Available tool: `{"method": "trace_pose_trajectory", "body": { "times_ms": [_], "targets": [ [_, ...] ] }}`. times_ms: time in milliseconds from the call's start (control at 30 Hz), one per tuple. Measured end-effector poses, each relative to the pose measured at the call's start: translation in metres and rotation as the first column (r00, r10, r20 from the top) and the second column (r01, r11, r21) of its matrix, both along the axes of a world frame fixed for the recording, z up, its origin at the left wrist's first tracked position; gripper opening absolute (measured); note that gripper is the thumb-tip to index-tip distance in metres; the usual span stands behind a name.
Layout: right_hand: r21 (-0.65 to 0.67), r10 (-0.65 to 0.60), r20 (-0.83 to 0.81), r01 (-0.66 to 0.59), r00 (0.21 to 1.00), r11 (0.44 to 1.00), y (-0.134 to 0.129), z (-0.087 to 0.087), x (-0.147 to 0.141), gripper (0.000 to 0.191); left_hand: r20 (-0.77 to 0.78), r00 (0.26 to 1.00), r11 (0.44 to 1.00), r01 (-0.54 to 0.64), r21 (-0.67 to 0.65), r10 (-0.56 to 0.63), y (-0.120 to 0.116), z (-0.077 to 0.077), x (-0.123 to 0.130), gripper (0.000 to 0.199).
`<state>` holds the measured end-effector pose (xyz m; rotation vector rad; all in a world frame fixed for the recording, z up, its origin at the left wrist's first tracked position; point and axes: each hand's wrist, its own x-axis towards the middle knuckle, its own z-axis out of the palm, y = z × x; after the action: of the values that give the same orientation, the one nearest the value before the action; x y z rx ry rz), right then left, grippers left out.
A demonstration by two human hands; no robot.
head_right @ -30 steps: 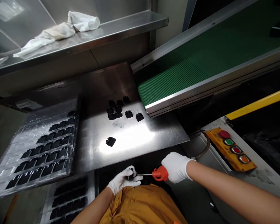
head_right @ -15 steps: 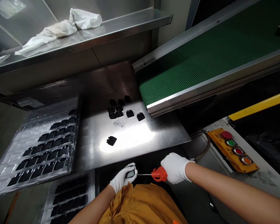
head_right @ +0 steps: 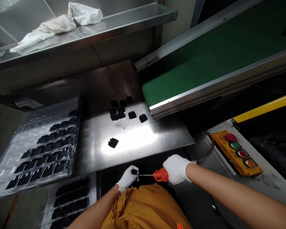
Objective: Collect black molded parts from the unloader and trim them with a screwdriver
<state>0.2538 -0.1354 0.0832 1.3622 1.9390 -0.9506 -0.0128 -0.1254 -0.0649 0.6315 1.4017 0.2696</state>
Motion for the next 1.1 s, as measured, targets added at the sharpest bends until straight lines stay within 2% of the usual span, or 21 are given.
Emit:
{"method": "trace_pose_trajectory", "body": {
  "times_ms": [133,233,300,533,633,733,800,833,900,967,1033,1067,1100],
  "targets": [
    [-0.017,-0.002,0.02,0.002,1.0,1.0,0.006,-0.004,0.003,0.028,-0.041,0.969,0.947,0.247,0.206,-0.244,0.001,0.0,-0.006,0.038],
    [-0.04,0.011,0.015,-0.01,1.0,0.999,0.008,-0.006,0.002,0.029,-0.066,0.933,0.88,0.355,0.315,-0.353,0.005,0.001,-0.011,0.049],
    [-0.038,0.013,0.009,-0.013,1.0,0.999,0.008,-0.004,0.002,0.031,-0.084,0.913,0.845,0.403,0.352,-0.4,0.007,0.001,-0.012,0.047],
    [-0.001,0.057,0.004,-0.057,0.998,0.998,0.005,0.009,-0.006,0.03,-0.135,0.886,0.789,0.458,0.41,-0.444,0.014,0.003,-0.007,0.04],
    [0.088,0.074,-0.02,-0.072,0.997,0.993,0.006,0.014,-0.005,0.025,-0.138,0.883,0.776,0.462,0.428,-0.449,0.018,0.011,0.002,0.035],
    [0.249,-0.003,-0.136,0.037,0.991,0.968,0.011,0.039,0.008,0.018,-0.116,0.88,0.771,0.461,0.44,-0.46,0.022,0.026,0.014,0.024],
    [0.409,-0.057,-0.288,0.177,0.956,0.895,0.016,0.07,0.025,0.016,-0.072,0.88,0.785,0.454,0.423,-0.47,0.025,0.045,0.021,0.019],
    [0.492,-0.072,-0.368,0.26,0.927,0.831,0.021,0.088,0.035,0.017,-0.028,0.884,0.807,0.438,0.397,-0.466,0.026,0.057,0.025,0.018],
    [0.634,-0.07,-0.499,0.419,0.864,0.65,0.033,0.126,0.06,0.023,0.129,0.908,0.89,0.349,0.294,-0.399,0.031,0.088,0.031,0.022],
    [0.702,-0.147,-0.549,0.549,0.823,0.454,0.05,0.155,0.086,0.019,0.357,0.909,0.976,0.185,0.115,-0.215,0.037,0.125,0.037,0.028],
    [0.731,-0.366,-0.502,0.611,0.784,0.305,0.072,0.17,0.11,0.019,0.557,0.83,0.996,0.028,-0.084,0.024,0.043,0.161,0.044,0.034],
    [0.739,-0.468,-0.47,0.624,0.748,0.255,0.082,0.172,0.119,0.024,0.628,0.768,0.986,-0.028,-0.161,0.125,0.047,0.178,0.046,0.036],
    [0.748,-0.542,-0.43,0.621,0.722,0.234,0.092,0.17,0.127,0.029,0.683,0.703,0.973,-0.061,-0.223,0.2,0.05,0.193,0.048,0.038]
  ]
}}
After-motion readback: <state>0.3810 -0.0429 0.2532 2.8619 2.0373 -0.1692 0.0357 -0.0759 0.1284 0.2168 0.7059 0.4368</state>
